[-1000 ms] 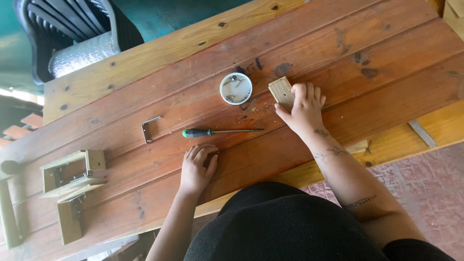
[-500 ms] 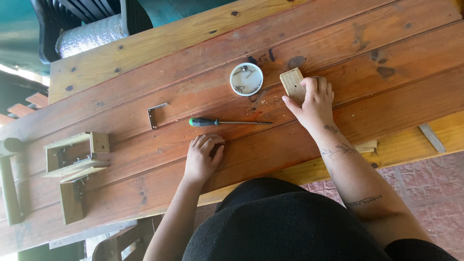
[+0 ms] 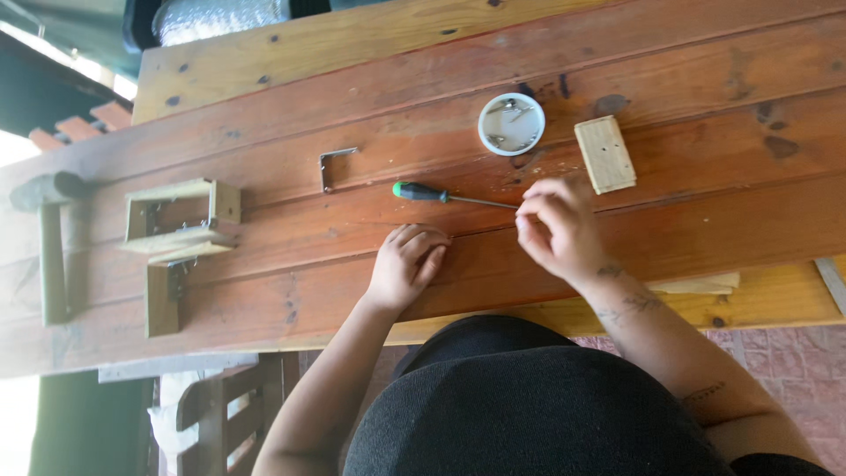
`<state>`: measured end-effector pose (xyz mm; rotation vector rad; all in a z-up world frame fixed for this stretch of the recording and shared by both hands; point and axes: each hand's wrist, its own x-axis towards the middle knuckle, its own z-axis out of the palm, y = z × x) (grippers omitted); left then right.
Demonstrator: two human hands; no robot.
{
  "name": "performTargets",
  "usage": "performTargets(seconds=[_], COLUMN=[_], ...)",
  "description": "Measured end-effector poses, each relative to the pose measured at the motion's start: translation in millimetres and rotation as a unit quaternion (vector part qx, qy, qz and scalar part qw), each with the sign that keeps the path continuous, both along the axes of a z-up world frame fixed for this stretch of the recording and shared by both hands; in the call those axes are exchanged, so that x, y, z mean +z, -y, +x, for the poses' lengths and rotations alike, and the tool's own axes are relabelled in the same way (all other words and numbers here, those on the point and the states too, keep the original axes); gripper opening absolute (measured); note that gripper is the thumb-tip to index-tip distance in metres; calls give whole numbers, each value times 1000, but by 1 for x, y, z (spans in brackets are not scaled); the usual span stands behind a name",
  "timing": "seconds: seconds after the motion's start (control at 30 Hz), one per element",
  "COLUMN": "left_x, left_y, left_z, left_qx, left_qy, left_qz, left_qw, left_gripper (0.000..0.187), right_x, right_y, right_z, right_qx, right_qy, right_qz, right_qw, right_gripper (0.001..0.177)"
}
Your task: The person assembles small wooden boxes by attaching metal brackets to wooden pieces using a screwdriver. They align the brackets, insert screws, and tighten them to secure the components together on a wooden workbench.
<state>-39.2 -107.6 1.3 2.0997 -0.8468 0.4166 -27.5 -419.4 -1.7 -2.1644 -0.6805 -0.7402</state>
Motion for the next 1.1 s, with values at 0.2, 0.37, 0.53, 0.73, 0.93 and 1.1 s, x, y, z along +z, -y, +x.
performTargets(seconds=[0.2,0.37,0.53,0.73,0.93,1.1], left_x=[-4,11,15,18,5,-11], left_y=[-30,-80,-146,-251,-351,-416], left_z=[-33,-69,-100,-132,-153,-153], left_qx=[-6,25,56,129,223,341], left_qy=[-19,-56,-71,-48,17,94], left_qz=[-14,-32,-54,-59,-22,-1], left_qw=[1000,998,994,989,974,936], left_gripper=[19,33,43,30,13,31], right_x=[12,7,10,4,-1,8], right_y=[-81,-138,-211,-317,-413,-470], right_z=[-29,-36,-37,-29,7,26], right_qx=[133,224,290,257,228,185], right_qy=[-11,-76,-118,-82,-61,-49], right_qz=[-22,-18,-20,-76,-49,-86], right_qw=[991,972,949,960,971,978], right_gripper=[2,4,3,13,27,54])
